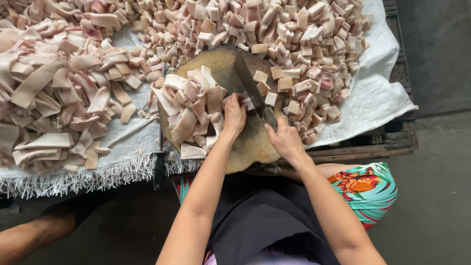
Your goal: The person cuts strips of raw pork skin and fat into smaller pieces using a large cleaver on a wooden cutting board.
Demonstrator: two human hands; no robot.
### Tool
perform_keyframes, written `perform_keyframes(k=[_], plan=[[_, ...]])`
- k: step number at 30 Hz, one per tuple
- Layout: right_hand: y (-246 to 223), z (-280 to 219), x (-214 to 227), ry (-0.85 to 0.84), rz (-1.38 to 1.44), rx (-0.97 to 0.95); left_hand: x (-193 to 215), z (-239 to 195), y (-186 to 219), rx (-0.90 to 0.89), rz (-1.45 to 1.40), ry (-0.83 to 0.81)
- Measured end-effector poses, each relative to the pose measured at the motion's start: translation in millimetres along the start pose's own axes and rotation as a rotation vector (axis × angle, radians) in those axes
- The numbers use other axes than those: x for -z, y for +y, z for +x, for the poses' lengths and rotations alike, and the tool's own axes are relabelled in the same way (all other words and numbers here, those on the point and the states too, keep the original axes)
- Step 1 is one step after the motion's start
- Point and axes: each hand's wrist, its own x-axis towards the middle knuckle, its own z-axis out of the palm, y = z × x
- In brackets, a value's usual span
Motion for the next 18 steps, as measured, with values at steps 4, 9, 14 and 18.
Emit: perform_keyframes(k=[4,9,14,18], plan=[[-19,-19,35,0.046,0.140,-0.029,20,8,4,-0.001,0.208,-0.067],[-24,-57,49,0.043,0.190,-0.024,62,-11,-1,-0.158,0.592,-0.084],[0,-83,18,0.009,0.042,0.022,68,-17,-2,-0.069,0.775,-0.094],[17,-73,15,-0.044,-0.043,-0.080,73,-16,-4,-0.023,0.764,-0.168]])
